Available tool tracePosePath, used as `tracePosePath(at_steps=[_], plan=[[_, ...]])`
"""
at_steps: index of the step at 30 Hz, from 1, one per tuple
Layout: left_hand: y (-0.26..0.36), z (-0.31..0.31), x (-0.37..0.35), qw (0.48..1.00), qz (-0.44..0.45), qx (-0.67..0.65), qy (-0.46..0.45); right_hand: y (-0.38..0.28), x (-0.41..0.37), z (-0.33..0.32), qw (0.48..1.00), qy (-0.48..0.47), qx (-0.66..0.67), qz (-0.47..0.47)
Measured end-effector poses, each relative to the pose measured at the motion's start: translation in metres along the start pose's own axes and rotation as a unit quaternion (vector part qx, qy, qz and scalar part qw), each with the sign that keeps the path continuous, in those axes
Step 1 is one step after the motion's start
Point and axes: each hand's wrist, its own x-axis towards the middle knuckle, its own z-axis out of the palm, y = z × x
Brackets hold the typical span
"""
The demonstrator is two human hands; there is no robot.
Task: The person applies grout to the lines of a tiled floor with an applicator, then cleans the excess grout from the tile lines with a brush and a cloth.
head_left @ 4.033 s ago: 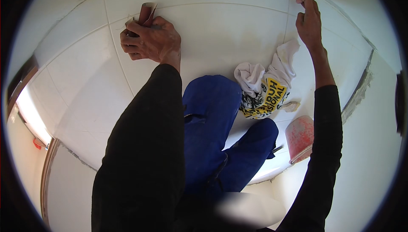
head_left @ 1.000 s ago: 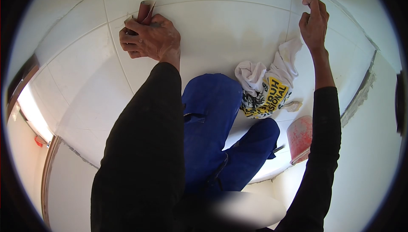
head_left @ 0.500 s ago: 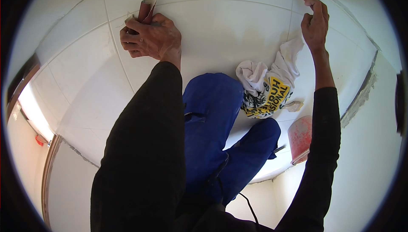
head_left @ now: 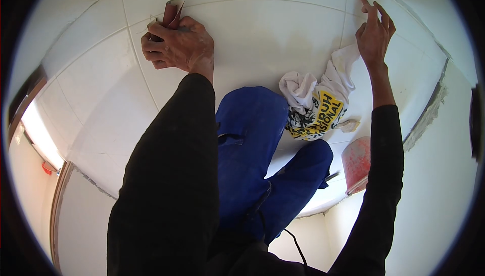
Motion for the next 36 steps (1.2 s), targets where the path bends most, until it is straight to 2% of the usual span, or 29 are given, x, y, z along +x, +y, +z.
tracePosePath(at_steps=[2,8,12,18,24,29,31,36], plan=[[0.004,-0.006,0.000,1.000,-0.004,-0.007,-0.010,-0.002,0.006,-0.003,0.998,0.010,0.060,-0.001],[0.000,0.000,0.000,1.000,0.006,0.003,0.006,-0.011,0.031,0.000,0.994,0.030,0.087,-0.058],[0.004,-0.005,0.000,1.000,-0.008,0.006,-0.008,-0.010,0.026,-0.005,0.997,-0.019,0.042,-0.054],[0.002,-0.001,0.000,1.000,-0.002,0.005,0.004,-0.013,-0.009,-0.015,0.998,-0.001,0.051,-0.039],[0.002,-0.003,0.000,1.000,-0.004,0.003,-0.012,-0.010,0.010,-0.005,0.993,0.037,0.104,-0.044],[-0.001,0.002,-0.001,1.000,0.005,0.005,0.006,-0.012,0.020,0.003,0.996,0.000,0.058,-0.064],[0.000,0.001,0.000,1.000,0.003,0.006,0.009,-0.008,0.013,0.004,0.999,-0.011,-0.010,-0.048],[-0.003,0.000,0.000,1.000,0.008,-0.016,-0.002,0.008,0.005,-0.005,0.997,-0.043,-0.053,-0.022]])
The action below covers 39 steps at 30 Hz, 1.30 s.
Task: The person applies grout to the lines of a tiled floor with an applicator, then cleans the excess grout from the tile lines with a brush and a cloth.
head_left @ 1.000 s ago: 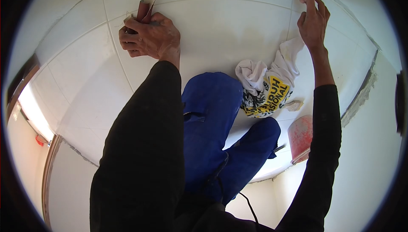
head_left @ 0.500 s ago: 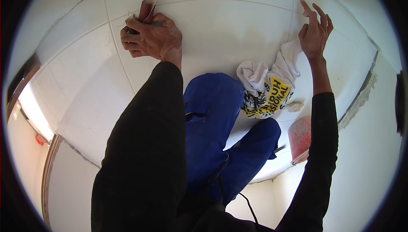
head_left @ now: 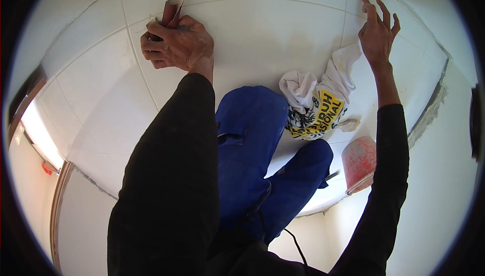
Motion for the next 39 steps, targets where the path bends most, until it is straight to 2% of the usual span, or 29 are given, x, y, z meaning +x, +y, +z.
tracePosePath(at_steps=[2,5,9,16,20,23,33,35,36,38,39], plan=[[0.001,0.001,0.000,1.000,-0.002,0.006,0.003,-0.002,0.002,-0.001,0.995,0.066,0.067,-0.015],[0.003,-0.002,0.000,1.000,-0.007,0.015,0.001,-0.012,0.013,-0.009,0.992,0.045,0.114,-0.029],[0.003,-0.002,0.000,1.000,-0.011,0.026,-0.012,-0.020,0.030,-0.008,0.990,0.059,0.114,-0.055],[0.004,-0.004,-0.001,1.000,-0.003,0.013,-0.002,-0.013,0.009,-0.018,0.989,0.050,0.106,-0.092],[0.006,-0.006,0.000,1.000,-0.008,0.013,-0.012,-0.006,0.002,-0.020,0.986,0.075,0.125,-0.078],[0.005,-0.004,0.000,1.000,-0.004,0.010,-0.006,0.002,0.010,-0.010,0.975,0.110,0.191,-0.004],[0.007,-0.004,-0.001,1.000,-0.016,0.018,0.000,0.007,0.025,-0.002,0.980,0.123,0.150,0.048],[0.006,-0.004,-0.001,1.000,-0.014,0.020,0.002,0.003,0.017,-0.006,0.961,0.098,0.258,0.024],[0.006,-0.004,-0.001,1.000,-0.013,0.022,0.005,0.000,0.010,-0.009,0.961,0.099,0.256,0.024],[0.007,-0.004,-0.001,1.000,-0.010,0.024,0.009,-0.025,-0.004,-0.034,0.939,0.064,0.336,0.048],[0.008,-0.004,-0.001,0.999,-0.007,0.028,0.014,-0.034,-0.015,-0.037,0.942,0.082,0.318,0.073]])
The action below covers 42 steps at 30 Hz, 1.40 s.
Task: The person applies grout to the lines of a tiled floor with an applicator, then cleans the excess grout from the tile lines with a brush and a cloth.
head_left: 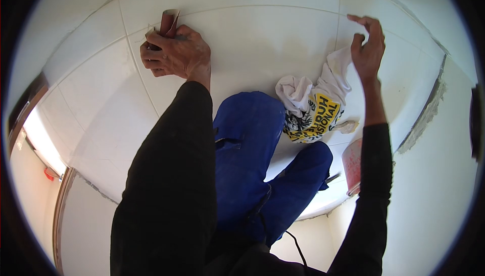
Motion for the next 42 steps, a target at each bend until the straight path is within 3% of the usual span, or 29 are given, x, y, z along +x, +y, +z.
tracePosePath(at_steps=[5,7,9,10,11,13,14,17,19,21,22,23,25,27,28,29,31,32,34,36,38,40,41,42], plan=[[0.003,-0.007,0.000,0.999,-0.006,-0.023,-0.030,-0.092,-0.070,-0.015,0.968,0.026,-0.173,0.181],[0.003,-0.008,0.000,0.999,-0.003,-0.035,-0.040,-0.120,-0.104,-0.012,0.935,-0.058,-0.153,0.315],[0.001,-0.006,0.000,0.999,-0.010,-0.020,-0.034,-0.128,-0.130,-0.001,0.916,-0.075,-0.071,0.387],[0.002,-0.007,0.000,0.999,-0.018,-0.027,-0.044,-0.127,-0.140,0.001,0.948,-0.013,-0.104,0.301],[0.005,-0.009,0.000,0.999,-0.008,-0.036,-0.033,-0.127,-0.148,0.002,0.948,0.003,-0.099,0.302],[0.007,-0.013,-0.003,0.999,-0.009,-0.032,-0.021,-0.134,-0.156,-0.004,0.864,0.108,0.154,0.466],[0.000,-0.006,-0.005,0.999,0.016,-0.048,0.003,-0.138,-0.158,-0.007,0.853,0.159,0.172,0.467],[0.005,-0.007,-0.006,0.997,-0.006,-0.063,0.040,-0.145,-0.172,-0.029,0.840,0.104,0.124,0.518],[-0.004,-0.012,-0.005,0.995,0.001,-0.083,0.054,-0.145,-0.180,-0.037,0.846,0.136,0.118,0.502],[-0.025,-0.035,-0.005,0.981,0.070,-0.179,-0.039,-0.144,-0.190,-0.047,0.835,0.184,0.149,0.496],[-0.023,-0.060,-0.009,0.973,0.086,-0.210,-0.039,-0.142,-0.197,-0.057,0.840,0.136,0.120,0.512],[-0.023,-0.084,-0.014,0.973,0.089,-0.207,-0.040,-0.146,-0.196,-0.064,0.838,0.135,0.122,0.515],[-0.018,-0.124,-0.023,0.969,0.203,-0.138,-0.039,-0.152,-0.190,-0.073,0.841,0.163,0.179,0.484],[0.001,-0.152,-0.050,0.862,0.324,-0.324,-0.217,-0.152,-0.191,-0.074,0.817,0.142,0.236,0.506],[0.026,-0.177,-0.080,0.814,0.298,-0.374,-0.330,-0.155,-0.192,-0.075,0.789,0.120,0.291,0.528],[0.037,-0.178,-0.106,0.753,0.386,-0.387,-0.366,-0.161,-0.186,-0.073,0.791,0.116,0.290,0.527],[0.066,-0.190,-0.153,0.719,0.480,-0.336,-0.373,-0.176,-0.171,-0.069,0.698,0.174,0.463,0.518],[0.071,-0.185,-0.172,0.720,0.478,-0.338,-0.372,-0.166,-0.183,-0.066,0.669,0.088,0.482,0.559],[0.070,-0.159,-0.202,0.716,0.348,-0.292,-0.530,-0.167,-0.191,-0.063,0.646,0.112,0.525,0.543],[0.073,-0.142,-0.213,0.723,0.368,-0.313,-0.494,-0.187,-0.170,-0.077,0.588,0.170,0.564,0.555],[0.078,-0.136,-0.211,0.725,0.389,-0.329,-0.463,-0.188,-0.173,-0.076,0.612,0.158,0.555,0.541],[0.087,-0.132,-0.210,0.706,0.316,-0.271,-0.573,-0.180,-0.186,-0.076,0.681,0.108,0.514,0.510],[0.091,-0.129,-0.212,0.705,0.317,-0.271,-0.574,-0.179,-0.191,-0.076,0.681,0.110,0.513,0.511],[0.090,-0.119,-0.217,0.734,0.279,-0.282,-0.550,-0.180,-0.191,-0.078,0.744,0.096,0.459,0.476]])
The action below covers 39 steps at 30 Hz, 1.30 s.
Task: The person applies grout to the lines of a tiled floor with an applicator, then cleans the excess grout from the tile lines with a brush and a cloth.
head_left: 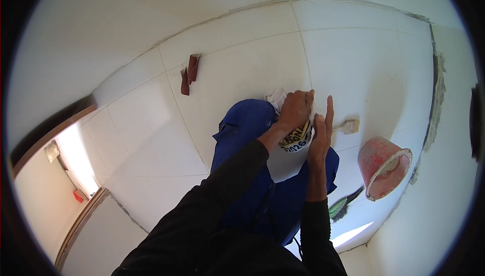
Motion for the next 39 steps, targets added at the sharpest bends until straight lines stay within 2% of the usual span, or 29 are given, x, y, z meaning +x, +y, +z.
tracePosePath(at_steps=[1,2,4,5,7,8,9,11,12,13,14,15,17,18,20,21,23,25,27,29,30,31,33,34,35,36,37,38,39], plan=[[-0.005,0.004,0.004,0.998,-0.025,-0.014,0.048,-0.002,-0.003,-0.002,0.996,-0.007,-0.073,-0.053],[-0.013,0.006,0.010,0.998,-0.026,-0.015,0.046,-0.004,-0.007,-0.006,0.996,-0.006,-0.074,-0.052],[-0.024,-0.002,0.027,0.983,-0.149,0.020,0.102,-0.010,-0.015,-0.015,0.978,-0.048,-0.118,-0.165],[-0.030,-0.010,0.034,0.983,-0.151,0.017,0.100,-0.015,-0.022,-0.018,0.978,-0.047,-0.122,-0.163],[-0.036,-0.024,0.044,0.979,-0.176,-0.101,0.028,-0.027,-0.035,-0.017,0.924,-0.050,-0.285,-0.251],[-0.034,-0.021,0.042,0.979,-0.178,-0.102,0.022,-0.032,-0.033,-0.011,0.950,0.001,-0.224,-0.216],[-0.027,-0.021,0.039,0.982,-0.138,-0.127,0.026,-0.029,-0.027,-0.014,0.950,0.003,-0.227,-0.212],[-0.013,-0.026,0.036,0.983,-0.097,-0.150,0.037,-0.018,-0.005,-0.018,0.982,0.081,-0.129,-0.116],[-0.006,-0.029,0.031,0.982,-0.068,-0.175,0.022,-0.015,0.004,-0.010,0.961,0.105,-0.196,-0.164],[0.002,-0.034,0.024,0.979,-0.041,-0.198,0.006,-0.018,0.006,-0.009,0.962,0.101,-0.193,-0.164],[0.024,-0.049,0.015,0.980,-0.085,-0.177,0.012,-0.022,0.010,-0.012,0.960,0.015,-0.262,-0.093],[0.020,-0.054,0.016,0.981,-0.085,-0.175,0.016,-0.026,0.014,-0.015,0.941,-0.071,-0.329,-0.022],[0.013,-0.062,0.022,0.977,-0.096,-0.183,-0.051,-0.030,0.022,-0.015,0.960,-0.057,-0.270,-0.046],[0.007,-0.063,0.025,0.977,-0.096,-0.185,-0.048,-0.032,0.026,-0.014,0.974,-0.041,-0.211,-0.067],[-0.003,-0.061,0.031,0.999,-0.028,0.016,0.001,-0.031,0.036,-0.012,0.992,0.004,-0.096,-0.081],[-0.004,-0.060,0.034,1.000,-0.027,0.013,0.003,-0.033,0.041,-0.008,0.992,0.003,-0.098,-0.083],[-0.008,-0.055,0.037,0.999,0.028,0.031,0.001,-0.036,0.051,0.001,0.990,0.111,0.084,-0.036],[-0.003,-0.059,0.039,0.999,0.025,-0.028,0.022,-0.039,0.058,0.003,0.991,0.123,0.041,-0.039],[0.003,-0.063,0.049,0.995,0.027,-0.090,0.039,-0.040,0.064,0.006,0.976,0.152,-0.064,-0.140],[0.005,-0.074,0.059,0.986,0.052,-0.157,0.021,-0.042,0.066,-0.009,0.978,0.123,-0.118,-0.118],[0.008,-0.080,0.060,0.982,0.025,-0.187,-0.027,-0.046,0.068,-0.013,0.983,0.066,-0.146,-0.091],[0.004,-0.078,0.064,0.981,0.023,-0.190,-0.027,-0.050,0.071,-0.014,0.983,0.008,-0.173,-0.063],[-0.002,-0.074,0.068,0.967,0.107,-0.230,-0.026,-0.062,0.073,-0.016,0.982,-0.016,-0.188,-0.024],[0.004,-0.076,0.065,0.968,0.104,-0.227,-0.018,-0.068,0.074,-0.014,0.983,-0.036,-0.180,-0.015],[0.011,-0.078,0.059,0.950,0.064,-0.300,-0.058,-0.072,0.075,-0.010,0.984,-0.064,-0.169,-0.006],[0.013,-0.084,0.056,0.926,0.022,-0.367,-0.089,-0.073,0.073,-0.006,0.983,-0.041,-0.179,-0.015],[0.002,-0.081,0.060,0.926,0.096,-0.356,-0.079,-0.064,0.084,-0.017,0.973,-0.073,-0.217,-0.018],[-0.005,-0.076,0.065,0.945,0.178,-0.274,-0.012,-0.066,0.085,-0.013,0.975,-0.072,-0.204,-0.060],[0.013,-0.095,0.055,0.926,0.019,-0.361,-0.114,-0.061,0.090,-0.017,0.979,-0.088,-0.154,-0.096]])
